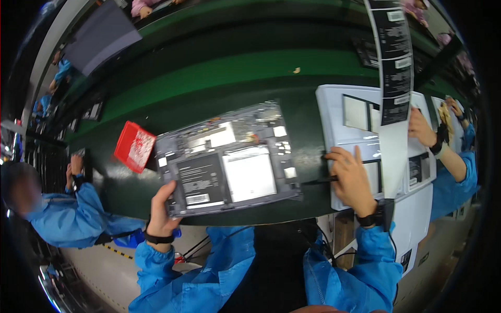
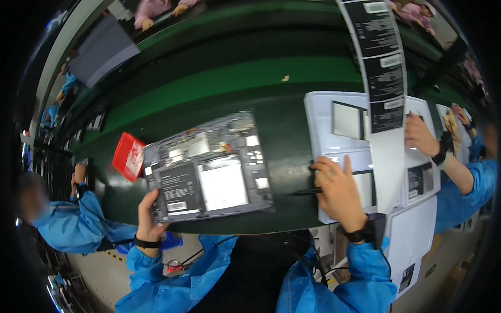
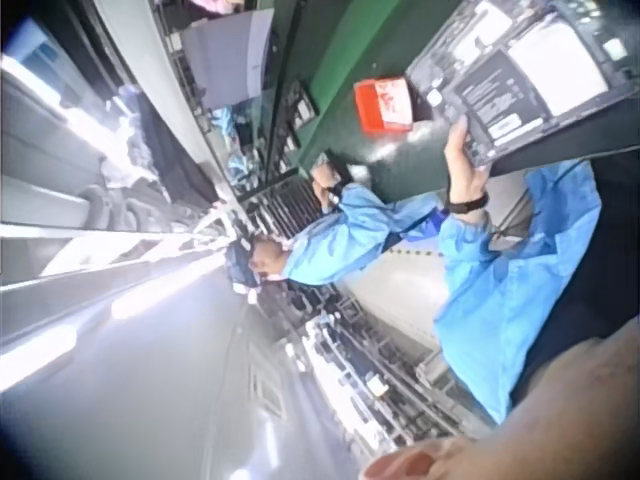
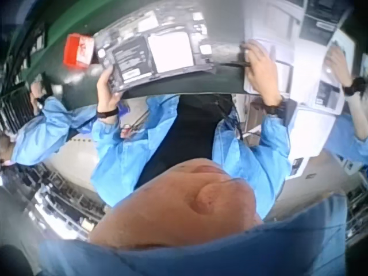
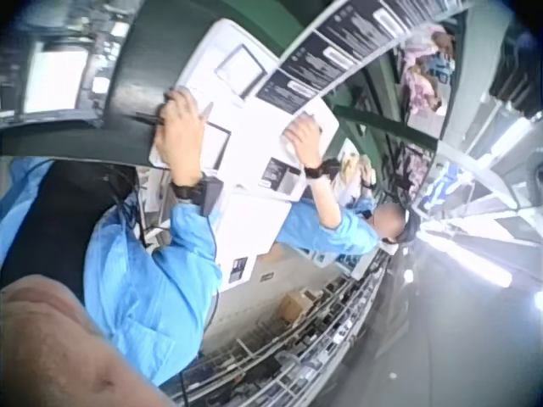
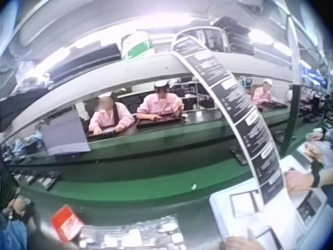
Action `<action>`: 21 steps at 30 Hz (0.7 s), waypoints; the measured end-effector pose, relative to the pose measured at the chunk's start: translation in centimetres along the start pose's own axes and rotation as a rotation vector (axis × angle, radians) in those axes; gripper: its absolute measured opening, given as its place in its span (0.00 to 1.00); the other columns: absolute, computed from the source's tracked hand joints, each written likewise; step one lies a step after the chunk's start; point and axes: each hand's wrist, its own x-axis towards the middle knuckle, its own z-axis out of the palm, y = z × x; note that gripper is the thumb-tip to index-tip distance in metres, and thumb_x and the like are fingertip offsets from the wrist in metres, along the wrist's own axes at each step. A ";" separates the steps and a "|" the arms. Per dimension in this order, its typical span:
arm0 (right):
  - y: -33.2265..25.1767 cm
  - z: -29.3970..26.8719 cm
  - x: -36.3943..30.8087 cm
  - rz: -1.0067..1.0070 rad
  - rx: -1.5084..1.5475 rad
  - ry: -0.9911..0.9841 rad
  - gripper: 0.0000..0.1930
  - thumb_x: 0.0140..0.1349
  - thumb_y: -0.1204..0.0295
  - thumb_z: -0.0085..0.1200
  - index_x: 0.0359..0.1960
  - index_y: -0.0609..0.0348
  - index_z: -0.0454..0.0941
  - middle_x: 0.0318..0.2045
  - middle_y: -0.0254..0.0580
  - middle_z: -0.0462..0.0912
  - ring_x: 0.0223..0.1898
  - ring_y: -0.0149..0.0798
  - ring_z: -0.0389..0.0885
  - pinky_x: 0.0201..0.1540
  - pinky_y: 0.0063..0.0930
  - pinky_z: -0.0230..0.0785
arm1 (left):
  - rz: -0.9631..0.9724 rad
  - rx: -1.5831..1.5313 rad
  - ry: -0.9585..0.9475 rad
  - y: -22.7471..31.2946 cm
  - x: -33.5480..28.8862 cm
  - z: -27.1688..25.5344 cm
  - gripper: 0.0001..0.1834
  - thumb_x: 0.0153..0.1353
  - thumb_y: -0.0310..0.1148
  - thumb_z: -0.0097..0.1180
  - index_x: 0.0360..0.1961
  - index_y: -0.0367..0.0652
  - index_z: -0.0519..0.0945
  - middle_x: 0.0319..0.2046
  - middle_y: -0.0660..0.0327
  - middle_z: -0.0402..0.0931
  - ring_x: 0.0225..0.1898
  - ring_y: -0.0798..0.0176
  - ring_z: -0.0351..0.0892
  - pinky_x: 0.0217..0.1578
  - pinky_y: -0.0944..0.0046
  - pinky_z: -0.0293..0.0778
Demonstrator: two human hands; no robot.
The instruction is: Apply labels to batteries and install components into a device chassis on an assembly line.
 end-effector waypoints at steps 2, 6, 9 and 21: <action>0.5 -0.8 -0.5 0.033 -0.009 -0.006 0.11 0.44 0.83 0.57 0.29 0.56 0.70 0.54 0.41 0.79 0.66 0.48 0.69 0.70 0.73 0.45 | -0.095 0.015 -0.008 -0.6 0.4 0.6 0.21 0.67 0.37 0.57 0.53 0.30 0.77 0.46 0.49 0.83 0.46 0.55 0.85 0.50 0.57 0.81; 1.0 -1.6 0.1 -0.062 0.001 -0.030 0.12 0.45 0.84 0.55 0.28 0.57 0.66 0.54 0.44 0.79 0.65 0.53 0.70 0.71 0.72 0.44 | -0.066 0.273 -0.096 -2.0 -0.5 1.0 0.24 0.68 0.38 0.56 0.58 0.31 0.75 0.52 0.52 0.80 0.48 0.57 0.84 0.49 0.61 0.80; 1.6 -1.2 0.1 -0.087 0.002 -0.046 0.12 0.45 0.84 0.55 0.28 0.58 0.65 0.53 0.46 0.79 0.65 0.56 0.70 0.72 0.70 0.44 | 0.098 0.951 -0.229 -1.2 -0.3 0.5 0.31 0.70 0.48 0.55 0.60 0.29 0.73 0.54 0.47 0.80 0.48 0.54 0.84 0.48 0.58 0.77; -2.5 0.8 -4.4 0.216 0.680 0.504 0.27 0.72 0.43 0.41 0.30 0.56 0.59 0.47 0.49 0.66 0.41 0.41 0.67 0.50 0.44 0.63 | 0.364 0.514 -0.411 -0.6 10.2 2.2 0.24 0.76 0.42 0.44 0.47 0.29 0.83 0.45 0.53 0.85 0.46 0.66 0.82 0.50 0.66 0.75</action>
